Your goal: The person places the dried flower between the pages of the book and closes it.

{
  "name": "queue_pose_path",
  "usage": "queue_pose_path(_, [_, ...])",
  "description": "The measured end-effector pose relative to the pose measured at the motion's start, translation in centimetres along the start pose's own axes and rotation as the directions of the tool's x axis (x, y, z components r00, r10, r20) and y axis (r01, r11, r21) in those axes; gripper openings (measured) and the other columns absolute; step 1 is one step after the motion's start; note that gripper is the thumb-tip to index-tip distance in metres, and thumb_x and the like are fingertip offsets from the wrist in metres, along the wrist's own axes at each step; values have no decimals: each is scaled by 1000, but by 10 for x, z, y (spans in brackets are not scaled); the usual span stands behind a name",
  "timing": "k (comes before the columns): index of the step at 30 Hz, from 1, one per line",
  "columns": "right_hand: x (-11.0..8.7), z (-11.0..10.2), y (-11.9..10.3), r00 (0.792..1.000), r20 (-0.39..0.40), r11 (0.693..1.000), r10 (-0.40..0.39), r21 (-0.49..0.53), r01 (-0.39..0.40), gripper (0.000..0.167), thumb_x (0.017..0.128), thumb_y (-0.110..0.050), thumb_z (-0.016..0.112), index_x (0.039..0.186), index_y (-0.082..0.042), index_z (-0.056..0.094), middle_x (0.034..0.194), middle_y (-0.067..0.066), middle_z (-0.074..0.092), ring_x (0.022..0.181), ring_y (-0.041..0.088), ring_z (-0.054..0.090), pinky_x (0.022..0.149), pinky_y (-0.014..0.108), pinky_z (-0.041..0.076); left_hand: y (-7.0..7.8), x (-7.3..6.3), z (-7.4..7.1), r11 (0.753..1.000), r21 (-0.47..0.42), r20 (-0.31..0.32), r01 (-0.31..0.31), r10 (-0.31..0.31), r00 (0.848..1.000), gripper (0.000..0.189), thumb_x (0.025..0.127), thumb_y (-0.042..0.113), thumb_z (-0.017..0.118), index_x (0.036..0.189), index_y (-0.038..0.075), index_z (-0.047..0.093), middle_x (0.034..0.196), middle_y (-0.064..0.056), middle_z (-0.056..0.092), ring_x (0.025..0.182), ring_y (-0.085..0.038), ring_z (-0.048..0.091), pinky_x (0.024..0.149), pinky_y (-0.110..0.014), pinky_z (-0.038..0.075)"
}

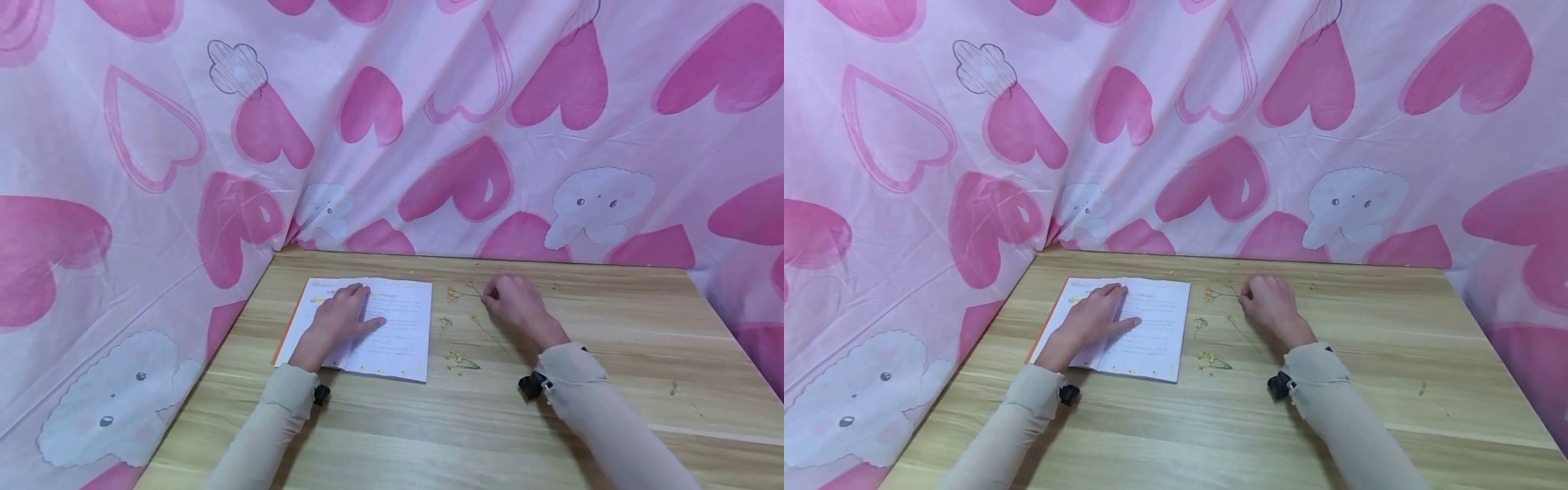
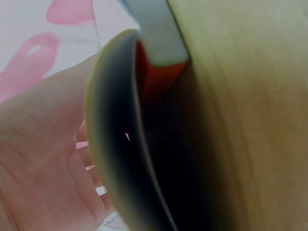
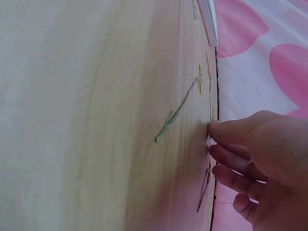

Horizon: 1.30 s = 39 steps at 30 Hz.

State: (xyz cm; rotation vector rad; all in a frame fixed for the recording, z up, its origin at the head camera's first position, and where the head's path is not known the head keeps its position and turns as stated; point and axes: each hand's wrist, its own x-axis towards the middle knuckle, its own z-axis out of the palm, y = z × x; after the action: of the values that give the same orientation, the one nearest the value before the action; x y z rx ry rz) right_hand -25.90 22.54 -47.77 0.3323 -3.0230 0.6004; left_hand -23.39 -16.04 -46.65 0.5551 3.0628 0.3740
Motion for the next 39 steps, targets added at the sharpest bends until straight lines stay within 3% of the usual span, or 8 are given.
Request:
queue_pose_path(7, [0, 0, -3, 1000, 2, 1000, 1, 13, -1, 14, 99, -10, 68, 104, -8, 82, 110, 11, 80, 100, 29, 73, 90, 52, 59, 0, -2, 3, 1000, -24, -25, -12, 11, 1000, 79, 97, 59, 75, 152, 7, 56, 159, -21, 56, 145, -40, 57, 109, -61, 55])
queue_pose_path(14, [-2, 0, -4, 999, -17, 1000, -30, -8, 30, 16, 98, -9, 65, 99, -6, 80, 110, 15, 77, 104, 37, 72, 91, 58, 58, 0, -3, 2, 1000, 10, 67, -6, 5, 998, 93, 98, 68, 64, 165, 8, 41, 167, -20, 44, 151, -42, 48, 113, -64, 50])
queue_pose_path(23, [-5, 4, -14, 996, -68, 998, -64, 15, 65, 14, 100, -16, 65, 98, -9, 77, 101, 10, 75, 99, 32, 71, 89, 55, 57, -1, -5, 3, 1000, 6, 101, 14, -14, 995, 103, 95, 75, 63, 169, 9, 34, 172, -18, 38, 155, -41, 44, 117, -65, 46])
queue_pose_path(39, [-3, 24, -75, 983, -88, 983, -160, 76, 166, 4, 94, -17, 70, 94, -14, 73, 90, 0, 69, 84, 18, 64, 75, 37, 55, -3, -10, 5, 999, -36, 148, 27, -21, 989, 116, 91, 82, 62, 173, 10, 23, 180, -14, 26, 165, -39, 30, 125, -65, 37])
